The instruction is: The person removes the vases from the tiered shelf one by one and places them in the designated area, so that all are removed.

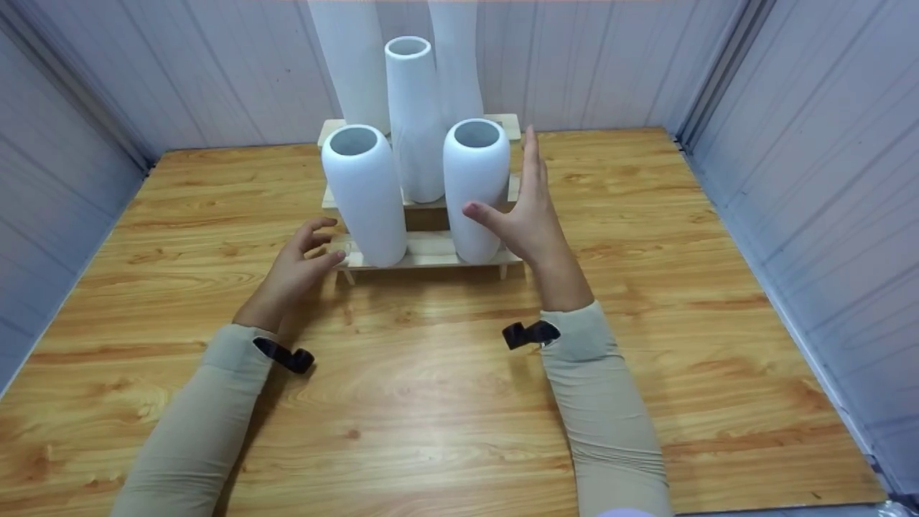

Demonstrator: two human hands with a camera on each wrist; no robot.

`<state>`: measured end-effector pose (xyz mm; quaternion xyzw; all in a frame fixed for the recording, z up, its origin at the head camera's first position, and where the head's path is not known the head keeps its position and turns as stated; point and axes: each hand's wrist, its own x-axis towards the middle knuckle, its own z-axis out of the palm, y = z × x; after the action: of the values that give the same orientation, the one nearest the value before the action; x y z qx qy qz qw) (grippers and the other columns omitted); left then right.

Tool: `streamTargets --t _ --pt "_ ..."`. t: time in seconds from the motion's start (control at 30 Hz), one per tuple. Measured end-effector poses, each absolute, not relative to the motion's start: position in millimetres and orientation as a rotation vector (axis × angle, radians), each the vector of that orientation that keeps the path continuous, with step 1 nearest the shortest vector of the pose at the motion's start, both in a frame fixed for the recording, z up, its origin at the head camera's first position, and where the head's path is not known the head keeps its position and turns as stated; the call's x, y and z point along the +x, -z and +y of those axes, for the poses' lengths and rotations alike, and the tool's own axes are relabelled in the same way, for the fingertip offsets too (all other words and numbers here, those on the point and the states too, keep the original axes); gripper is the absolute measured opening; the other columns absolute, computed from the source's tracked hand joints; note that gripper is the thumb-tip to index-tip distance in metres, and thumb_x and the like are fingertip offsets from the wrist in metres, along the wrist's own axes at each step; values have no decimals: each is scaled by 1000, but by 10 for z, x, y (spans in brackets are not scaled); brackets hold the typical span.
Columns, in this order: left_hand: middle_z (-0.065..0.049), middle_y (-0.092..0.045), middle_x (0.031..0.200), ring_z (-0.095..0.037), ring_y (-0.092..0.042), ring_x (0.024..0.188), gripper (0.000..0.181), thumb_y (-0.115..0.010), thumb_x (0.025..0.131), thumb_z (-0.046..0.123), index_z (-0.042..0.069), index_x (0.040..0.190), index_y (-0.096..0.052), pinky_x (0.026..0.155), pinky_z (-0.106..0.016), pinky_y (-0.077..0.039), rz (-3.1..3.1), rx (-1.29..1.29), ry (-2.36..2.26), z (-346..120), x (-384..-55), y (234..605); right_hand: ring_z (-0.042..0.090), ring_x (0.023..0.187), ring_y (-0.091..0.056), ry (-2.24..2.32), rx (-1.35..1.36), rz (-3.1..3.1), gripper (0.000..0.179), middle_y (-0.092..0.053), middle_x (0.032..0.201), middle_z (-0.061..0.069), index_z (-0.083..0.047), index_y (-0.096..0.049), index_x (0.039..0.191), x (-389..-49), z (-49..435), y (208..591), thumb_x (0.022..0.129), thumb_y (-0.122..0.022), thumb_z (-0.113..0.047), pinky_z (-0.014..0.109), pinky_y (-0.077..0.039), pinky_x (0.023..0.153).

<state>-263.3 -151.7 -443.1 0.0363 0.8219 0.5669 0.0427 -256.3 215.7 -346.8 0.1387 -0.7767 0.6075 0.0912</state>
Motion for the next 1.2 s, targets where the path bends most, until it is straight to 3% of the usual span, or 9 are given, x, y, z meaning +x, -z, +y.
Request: streamTargets --t 0.17,0.33,0.6,0.83,0.97,1.07,1.2 --pt "-17 -53 138 -33 -46 134 46 -70 94 19 19 137 -54 112 -48 -36 2517 144 -1793 -1509 -2641 4528 25 155 -13 -1890 444 -2235 147 -17 168 1 -28 5 163 -2552 2107 3497 56 -87 -72 68 -17 114" --pt "-17 -60 129 -28 -55 121 41 -69 94 12 13 133 -57 104 -44 -42 2467 161 -1900 -1481 -2665 4596 26 153 -17 -1963 468 -2182 145 -12 168 -1 -27 3 163 -2542 2063 3517 58 -88 -68 65 -18 116" --pt "-18 -64 124 -26 -59 112 35 -67 95 7 5 130 -59 99 -39 -45 2392 189 -2028 -1460 -2703 4671 27 140 -35 -1928 485 -2144 144 -27 160 1 -26 1 163 -2529 2012 3552 58 -86 -71 63 -21 116" --pt "-17 -64 126 -27 -59 116 37 -67 97 12 8 133 -59 103 -44 -44 2427 209 -1978 -1510 -2690 4704 25 136 -42 -1869 355 -2194 125 -35 154 2 -27 -4 162 -2561 1944 3621 73 -92 -37 57 -32 113" --pt "-17 -67 123 -28 -63 116 37 -65 99 17 12 134 -58 122 -46 -13 2512 247 -1890 -1558 -2676 4711 26 136 -45 -1868 265 -2228 108 -41 149 6 -22 -15 159 -2607 1907 3665 79 -89 -27 55 -35 112" --pt "-17 -68 122 -30 -64 117 38 -64 100 21 14 136 -56 120 -46 12 2588 280 -1820 -1582 -2677 4731 26 134 -46 -1897 254 -2224 102 -43 147 7 -21 -20 156 -2643 1893 3692 80 -87 -26 55 -36 112" --pt "-18 -68 124 -33 -63 119 39 -64 100 22 13 137 -56 120 -48 11 2623 308 -1788 -1586 -2684 4762 26 134 -46 -1925 238 -2230 102 -43 147 6 -23 -21 156 -2653 1882 3712 80 -88 -27 55 -36 112"
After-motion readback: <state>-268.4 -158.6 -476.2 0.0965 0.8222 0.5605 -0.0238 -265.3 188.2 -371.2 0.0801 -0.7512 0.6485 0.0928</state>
